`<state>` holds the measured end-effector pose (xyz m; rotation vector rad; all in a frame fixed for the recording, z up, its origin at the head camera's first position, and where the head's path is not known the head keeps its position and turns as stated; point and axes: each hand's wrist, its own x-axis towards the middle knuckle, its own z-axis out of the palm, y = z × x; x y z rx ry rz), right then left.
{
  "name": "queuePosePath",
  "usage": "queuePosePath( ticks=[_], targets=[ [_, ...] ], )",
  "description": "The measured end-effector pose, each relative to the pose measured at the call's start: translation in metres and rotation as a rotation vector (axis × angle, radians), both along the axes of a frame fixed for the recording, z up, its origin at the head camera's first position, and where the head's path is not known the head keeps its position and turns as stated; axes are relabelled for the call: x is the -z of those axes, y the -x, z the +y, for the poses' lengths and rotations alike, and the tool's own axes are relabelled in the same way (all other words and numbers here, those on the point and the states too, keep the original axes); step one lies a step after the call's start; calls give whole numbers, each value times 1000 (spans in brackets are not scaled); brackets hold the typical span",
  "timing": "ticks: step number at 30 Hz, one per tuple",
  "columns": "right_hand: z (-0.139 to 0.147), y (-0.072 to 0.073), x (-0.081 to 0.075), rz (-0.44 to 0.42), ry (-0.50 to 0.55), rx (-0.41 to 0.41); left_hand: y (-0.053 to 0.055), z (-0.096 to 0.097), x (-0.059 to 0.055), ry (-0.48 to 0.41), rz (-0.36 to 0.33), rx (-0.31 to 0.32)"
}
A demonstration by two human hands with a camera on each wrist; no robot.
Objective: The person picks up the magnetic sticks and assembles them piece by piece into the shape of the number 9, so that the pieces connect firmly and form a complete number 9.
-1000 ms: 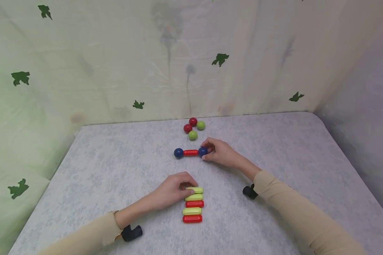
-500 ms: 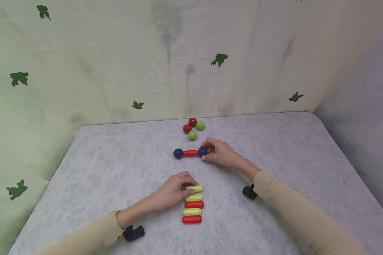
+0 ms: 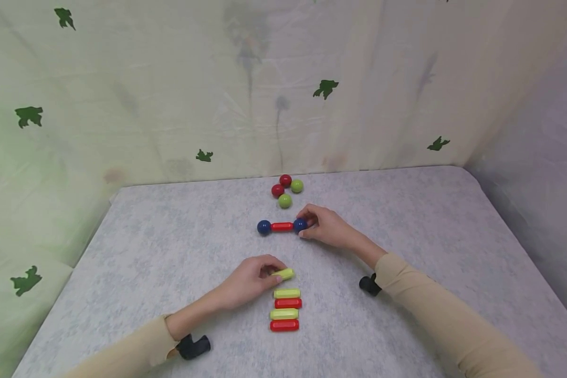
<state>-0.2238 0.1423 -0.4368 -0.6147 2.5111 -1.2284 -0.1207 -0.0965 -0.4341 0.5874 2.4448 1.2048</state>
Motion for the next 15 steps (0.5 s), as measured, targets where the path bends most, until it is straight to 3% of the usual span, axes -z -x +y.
queuePosePath(
  ticks=[5,11,15],
  targets=[
    [0,0,0,5,2,-4,4,-6,-1,-33,-43,-75],
    [0,-1,-2,-1,-2,-2,13,-13,-5,-102,-151,-211],
    [-1,-1,-3,-9,-5,0,18,-18,-7,-132,-168,-279]
  ],
)
